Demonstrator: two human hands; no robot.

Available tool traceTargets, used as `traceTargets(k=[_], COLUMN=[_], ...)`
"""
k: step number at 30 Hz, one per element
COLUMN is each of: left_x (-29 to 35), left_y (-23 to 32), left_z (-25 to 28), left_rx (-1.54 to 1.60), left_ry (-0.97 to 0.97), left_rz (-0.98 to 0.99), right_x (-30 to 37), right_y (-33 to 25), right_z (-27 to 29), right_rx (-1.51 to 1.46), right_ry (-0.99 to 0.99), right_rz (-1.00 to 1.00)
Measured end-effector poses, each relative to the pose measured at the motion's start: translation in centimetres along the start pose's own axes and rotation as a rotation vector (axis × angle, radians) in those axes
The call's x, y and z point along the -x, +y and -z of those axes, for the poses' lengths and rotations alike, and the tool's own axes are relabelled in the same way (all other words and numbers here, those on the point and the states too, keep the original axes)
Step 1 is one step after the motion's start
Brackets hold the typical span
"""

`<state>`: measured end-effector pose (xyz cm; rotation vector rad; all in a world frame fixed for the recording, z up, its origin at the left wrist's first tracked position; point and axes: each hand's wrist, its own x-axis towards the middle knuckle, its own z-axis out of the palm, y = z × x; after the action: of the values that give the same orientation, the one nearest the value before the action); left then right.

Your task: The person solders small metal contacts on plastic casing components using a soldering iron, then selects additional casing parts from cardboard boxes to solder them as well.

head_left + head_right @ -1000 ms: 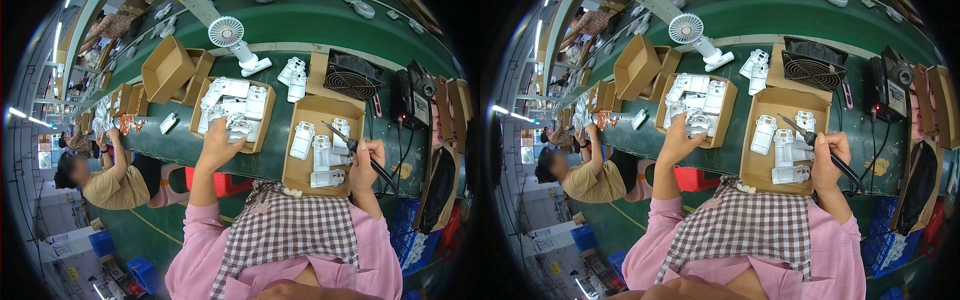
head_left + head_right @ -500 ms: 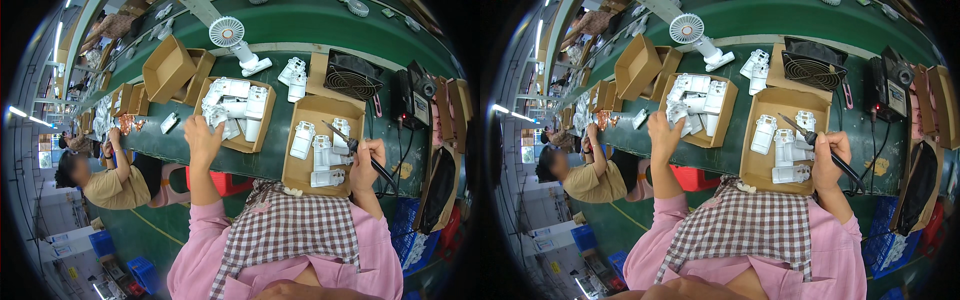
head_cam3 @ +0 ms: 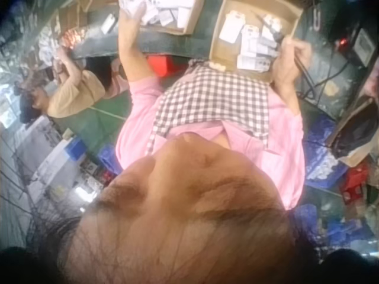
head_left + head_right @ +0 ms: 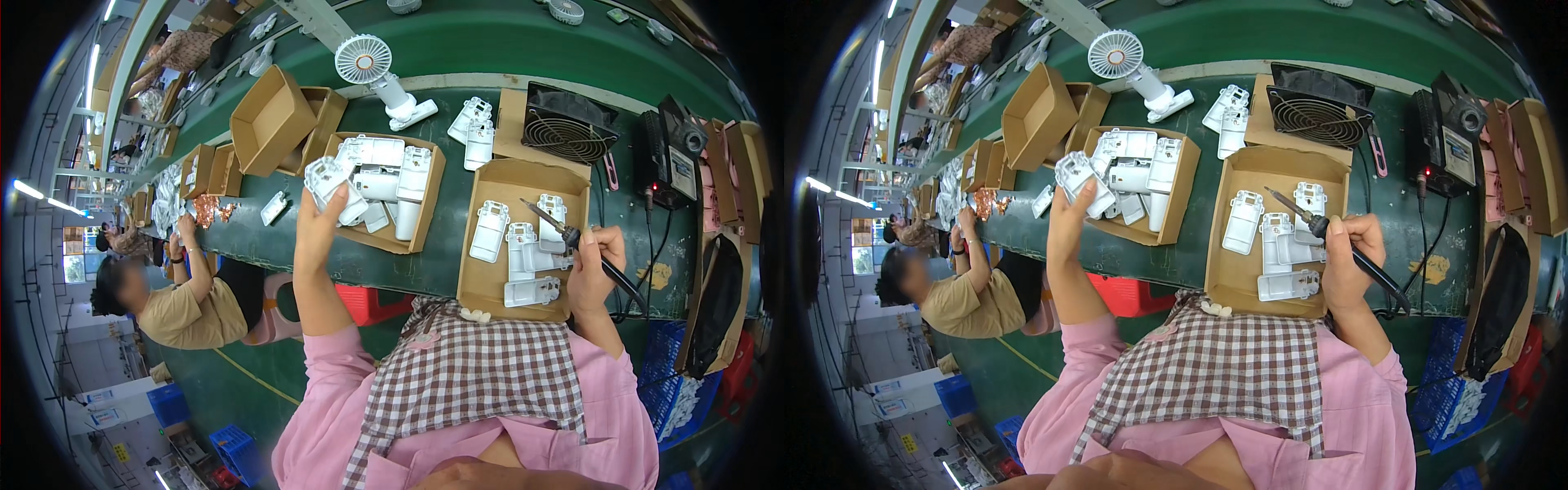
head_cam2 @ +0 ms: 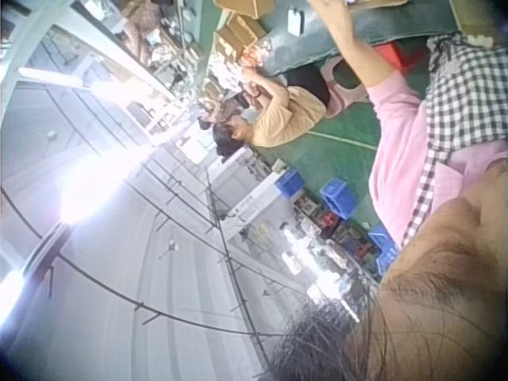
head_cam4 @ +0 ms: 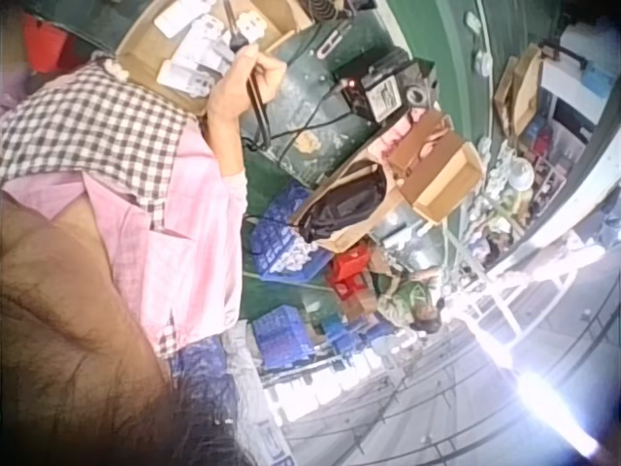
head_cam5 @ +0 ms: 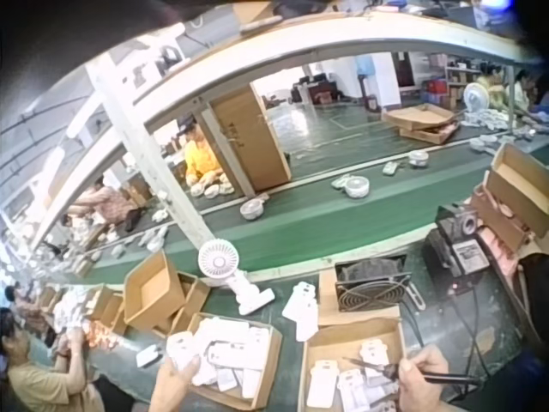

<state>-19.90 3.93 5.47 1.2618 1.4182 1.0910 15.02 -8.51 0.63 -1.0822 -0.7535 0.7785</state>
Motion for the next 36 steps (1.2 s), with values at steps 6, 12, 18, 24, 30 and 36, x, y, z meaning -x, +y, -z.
traceTargets(k=[6, 12, 18, 24, 30, 36], left_x=[-2.5, -2.2, -1.9, -2.0, 0.1, 2.7], left_y=[-0.6, 0.3, 0.0, -1.3, 1.1, 1.1], left_z=[-5.1, -7.5, -7.4, -5.8, -5.3, -10.3], left_rx=[-0.486, -0.590, -0.623, -0.487, 0.591, 1.010], left_ry=[-0.058, -0.348, -0.284, -0.362, -0.363, -0.568], left_rz=[-0.037, 0.054, 0.052, 0.097, 0.160, 0.296], right_x=[0.1, 0.1, 0.0, 0.0, 0.2, 0.1], right_y=[-0.1, -0.1, -0.3, -0.2, -0.3, -0.3], right_z=[0.0, -0.2, -0.5, -0.2, 0.1, 0.2], right_rx=[-0.019, -0.018, -0.049, -0.049, -0.049, -0.122], right_ry=[0.011, 0.029, 0.017, 0.015, 0.038, 0.060], right_rz=[0.001, 0.003, 0.003, 0.022, 0.052, 0.053])
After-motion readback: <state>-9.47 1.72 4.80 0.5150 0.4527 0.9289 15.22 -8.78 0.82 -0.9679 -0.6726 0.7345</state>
